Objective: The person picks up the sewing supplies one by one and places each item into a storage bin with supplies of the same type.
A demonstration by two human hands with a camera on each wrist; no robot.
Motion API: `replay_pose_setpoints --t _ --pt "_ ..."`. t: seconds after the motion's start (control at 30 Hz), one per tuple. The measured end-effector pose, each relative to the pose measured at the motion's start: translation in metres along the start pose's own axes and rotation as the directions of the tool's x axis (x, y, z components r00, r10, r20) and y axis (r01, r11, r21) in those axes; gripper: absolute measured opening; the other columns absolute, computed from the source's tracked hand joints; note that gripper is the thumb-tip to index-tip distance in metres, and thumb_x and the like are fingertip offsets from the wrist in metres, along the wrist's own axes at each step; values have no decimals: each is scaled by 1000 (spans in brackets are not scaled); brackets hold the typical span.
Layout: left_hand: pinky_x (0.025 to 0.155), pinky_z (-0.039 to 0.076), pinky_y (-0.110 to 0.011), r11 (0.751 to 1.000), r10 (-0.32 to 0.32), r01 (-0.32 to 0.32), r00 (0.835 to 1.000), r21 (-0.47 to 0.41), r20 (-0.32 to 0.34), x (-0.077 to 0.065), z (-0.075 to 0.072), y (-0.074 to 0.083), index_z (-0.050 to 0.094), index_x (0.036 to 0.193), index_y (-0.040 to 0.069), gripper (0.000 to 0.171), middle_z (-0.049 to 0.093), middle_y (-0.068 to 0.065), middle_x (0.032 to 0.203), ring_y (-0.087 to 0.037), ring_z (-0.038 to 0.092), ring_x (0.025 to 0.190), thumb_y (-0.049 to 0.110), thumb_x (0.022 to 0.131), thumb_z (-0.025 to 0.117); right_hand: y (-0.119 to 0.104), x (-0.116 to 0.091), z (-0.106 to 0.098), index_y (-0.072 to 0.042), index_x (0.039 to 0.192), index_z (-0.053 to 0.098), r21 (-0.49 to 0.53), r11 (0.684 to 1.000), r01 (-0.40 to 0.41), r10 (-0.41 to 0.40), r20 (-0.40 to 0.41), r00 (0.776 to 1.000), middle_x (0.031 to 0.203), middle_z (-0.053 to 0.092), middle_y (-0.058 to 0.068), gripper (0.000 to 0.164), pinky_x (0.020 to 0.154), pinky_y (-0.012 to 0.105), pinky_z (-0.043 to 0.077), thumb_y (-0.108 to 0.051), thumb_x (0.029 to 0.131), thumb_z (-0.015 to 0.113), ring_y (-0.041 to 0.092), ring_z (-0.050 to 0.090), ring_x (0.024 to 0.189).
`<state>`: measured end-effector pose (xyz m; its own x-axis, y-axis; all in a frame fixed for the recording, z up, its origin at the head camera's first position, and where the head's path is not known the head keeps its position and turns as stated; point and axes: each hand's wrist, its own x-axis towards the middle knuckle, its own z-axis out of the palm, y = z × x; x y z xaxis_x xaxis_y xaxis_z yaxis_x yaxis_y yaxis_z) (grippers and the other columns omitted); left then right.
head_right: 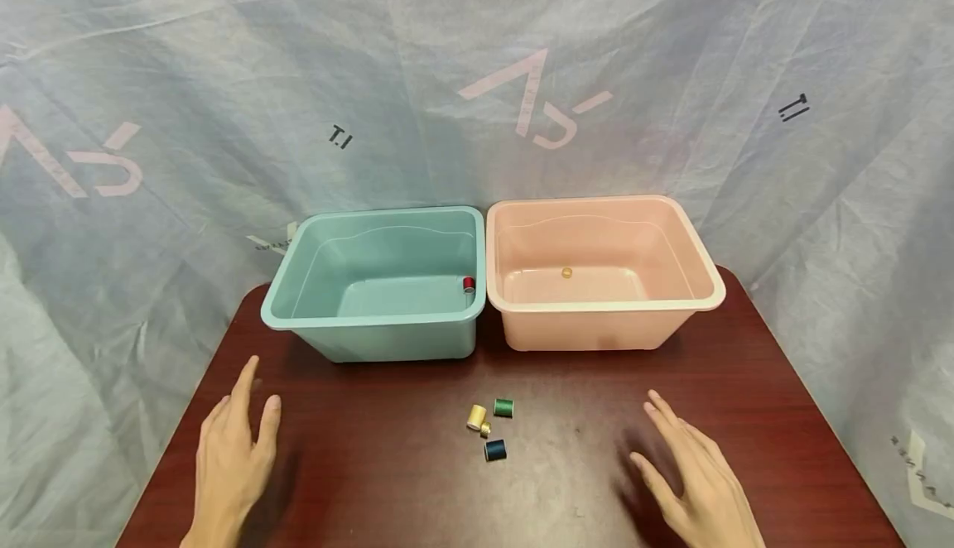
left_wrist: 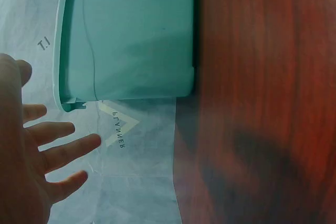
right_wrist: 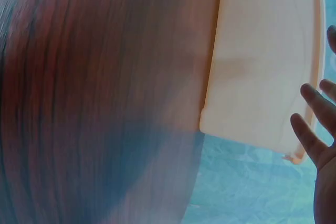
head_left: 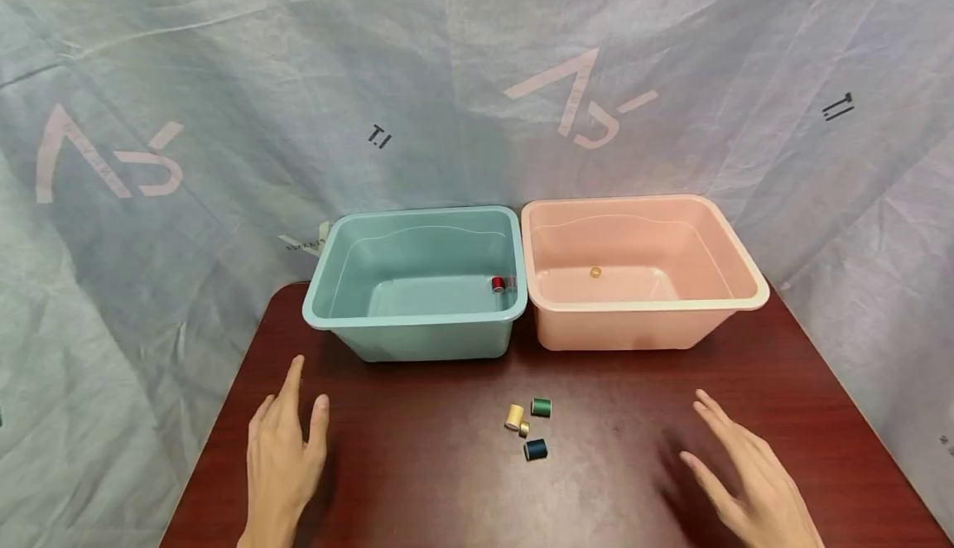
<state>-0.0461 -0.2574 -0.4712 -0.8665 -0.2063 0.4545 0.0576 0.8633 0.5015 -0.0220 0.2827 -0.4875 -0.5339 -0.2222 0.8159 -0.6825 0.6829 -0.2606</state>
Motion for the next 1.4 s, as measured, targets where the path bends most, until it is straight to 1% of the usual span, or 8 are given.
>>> replay_pose_setpoints --t 0.1,0.33,0.43,0.6,0.7,0.9,1.17,1.4 --pt "103 43 -64 999 -34 33 999 -25 -32 6 1 1 37 164 27 61 69 -22 131 -48 64 113 25 107 59 -2 3 3 11 130 66 3 1000 -14 14 0 1000 138 67 24 64 120 13 33 -48 106 61 1 53 140" --pt "90 47 -59 988 -120 116 992 -107 -37 24 -2 9 38 163 27 55 61 -6 151 -37 65 114 27 110 53 -4 8 10 11 131 66 24 1000 -15 14 23 1000 137 68 22 63 120 13 33 -47 106 61 2 53 139" --pt "90 47 -46 976 -170 163 985 -145 -37 30 -5 8 38 162 28 52 63 -3 149 -28 64 115 27 111 50 -6 8 13 12 130 66 40 999 7 -8 19 1000 136 68 23 62 119 13 34 -45 106 61 3 55 138" --pt "86 43 -12 946 -248 240 969 -217 -11 35 -8 0 42 160 28 49 67 0 143 7 61 103 30 112 48 -8 9 19 12 130 66 50 998 40 -42 28 999 135 69 23 60 119 13 35 -43 107 61 4 56 137" --pt "83 41 -7 929 -272 269 962 -256 23 38 -10 -5 42 160 28 48 67 -1 142 19 57 97 33 113 47 -8 9 21 11 131 66 48 998 37 -40 48 998 136 69 22 60 119 13 34 -44 107 60 2 55 138" --pt "82 42 -10 894 -307 318 948 -316 85 52 -17 -11 41 160 31 46 67 -3 139 15 63 91 35 114 43 -7 11 27 11 133 65 66 997 35 -40 80 996 136 69 22 58 120 14 34 -41 108 59 5 56 138" --pt "86 52 -10 795 -316 368 930 -482 189 72 -14 -14 42 160 30 47 68 7 131 -1 73 91 41 114 43 -13 9 41 0 142 63 31 1000 7 -14 223 975 143 67 10 58 118 10 31 -47 110 52 1 54 136" --pt "86 56 -15 744 -301 396 918 -538 260 87 -9 -10 42 160 29 49 66 14 124 -1 73 90 43 113 44 -19 8 54 -4 143 63 13 999 40 -42 268 962 144 66 7 56 119 10 31 -47 110 50 12 62 125"
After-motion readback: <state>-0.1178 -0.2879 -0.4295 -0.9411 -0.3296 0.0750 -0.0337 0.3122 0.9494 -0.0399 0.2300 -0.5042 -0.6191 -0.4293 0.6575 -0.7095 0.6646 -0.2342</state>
